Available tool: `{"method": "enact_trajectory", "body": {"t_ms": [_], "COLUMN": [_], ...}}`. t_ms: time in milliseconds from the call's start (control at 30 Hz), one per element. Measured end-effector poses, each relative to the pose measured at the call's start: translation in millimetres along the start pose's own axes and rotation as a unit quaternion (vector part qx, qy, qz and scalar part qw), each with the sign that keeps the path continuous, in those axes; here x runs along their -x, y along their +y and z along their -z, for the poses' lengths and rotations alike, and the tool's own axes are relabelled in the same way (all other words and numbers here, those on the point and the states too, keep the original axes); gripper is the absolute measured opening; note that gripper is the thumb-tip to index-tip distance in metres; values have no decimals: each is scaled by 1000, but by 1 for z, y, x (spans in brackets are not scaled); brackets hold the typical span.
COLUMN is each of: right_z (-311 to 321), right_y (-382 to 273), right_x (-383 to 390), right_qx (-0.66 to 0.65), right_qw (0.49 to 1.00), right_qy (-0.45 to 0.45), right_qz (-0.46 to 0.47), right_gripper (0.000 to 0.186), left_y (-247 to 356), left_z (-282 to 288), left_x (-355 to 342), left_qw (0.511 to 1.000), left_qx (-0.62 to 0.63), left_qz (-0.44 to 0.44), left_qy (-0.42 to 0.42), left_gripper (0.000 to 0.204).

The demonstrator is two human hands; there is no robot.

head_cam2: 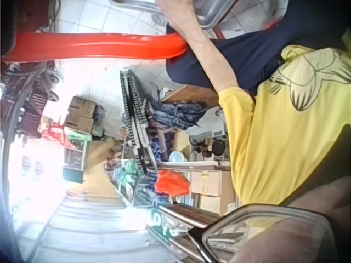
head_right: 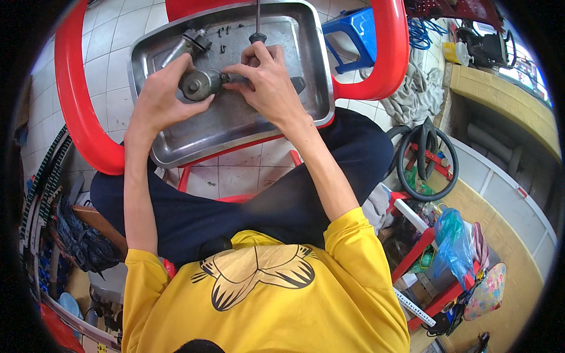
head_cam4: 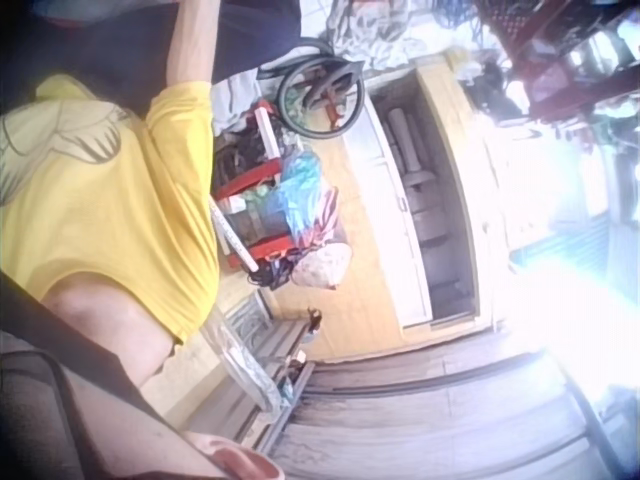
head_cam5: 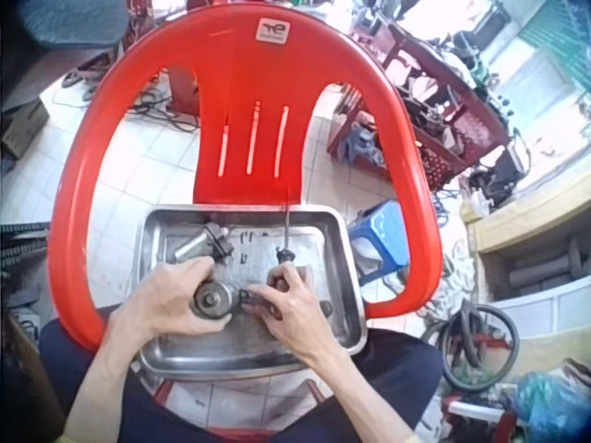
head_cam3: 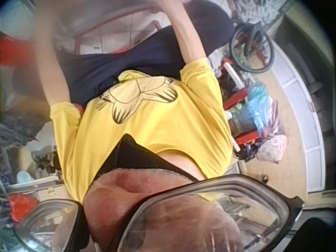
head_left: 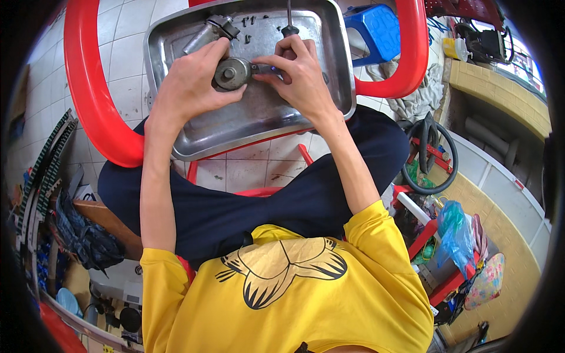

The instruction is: The person disassembles a component of a starter motor by using a screwdriver to remove screws from the casing and then pulls the metal housing apart by hand.

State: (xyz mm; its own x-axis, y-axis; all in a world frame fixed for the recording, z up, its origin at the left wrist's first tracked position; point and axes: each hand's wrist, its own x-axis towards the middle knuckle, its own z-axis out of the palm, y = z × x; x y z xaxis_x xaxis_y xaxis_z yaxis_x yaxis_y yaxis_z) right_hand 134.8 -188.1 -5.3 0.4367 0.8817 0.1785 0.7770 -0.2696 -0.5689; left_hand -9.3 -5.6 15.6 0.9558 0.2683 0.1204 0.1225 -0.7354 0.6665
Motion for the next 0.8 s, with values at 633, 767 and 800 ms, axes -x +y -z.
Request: {"method": "enact_trajectory", "body": {"t_ms": [633,767,800], "right_z": [21,31,41], "right_y": [23,15,10], "right_x": [-2,-5,-6], "right_qx": [56,-11,-27], "right_qw": [998,999,999], "right_qy": [9,45,37], "right_qz": [23,13,16], "right_gripper": [22,28,29], "left_y": [-1,3,5], "left_z": [2,-6,-6], "left_x": [1,0,0], "left_qw": [999,999,999], "left_qx": [34,18,15], "left_qz": [-28,-42,-45], "left_qy": [-21,-5,-10], "left_gripper": [57,58,58]}}
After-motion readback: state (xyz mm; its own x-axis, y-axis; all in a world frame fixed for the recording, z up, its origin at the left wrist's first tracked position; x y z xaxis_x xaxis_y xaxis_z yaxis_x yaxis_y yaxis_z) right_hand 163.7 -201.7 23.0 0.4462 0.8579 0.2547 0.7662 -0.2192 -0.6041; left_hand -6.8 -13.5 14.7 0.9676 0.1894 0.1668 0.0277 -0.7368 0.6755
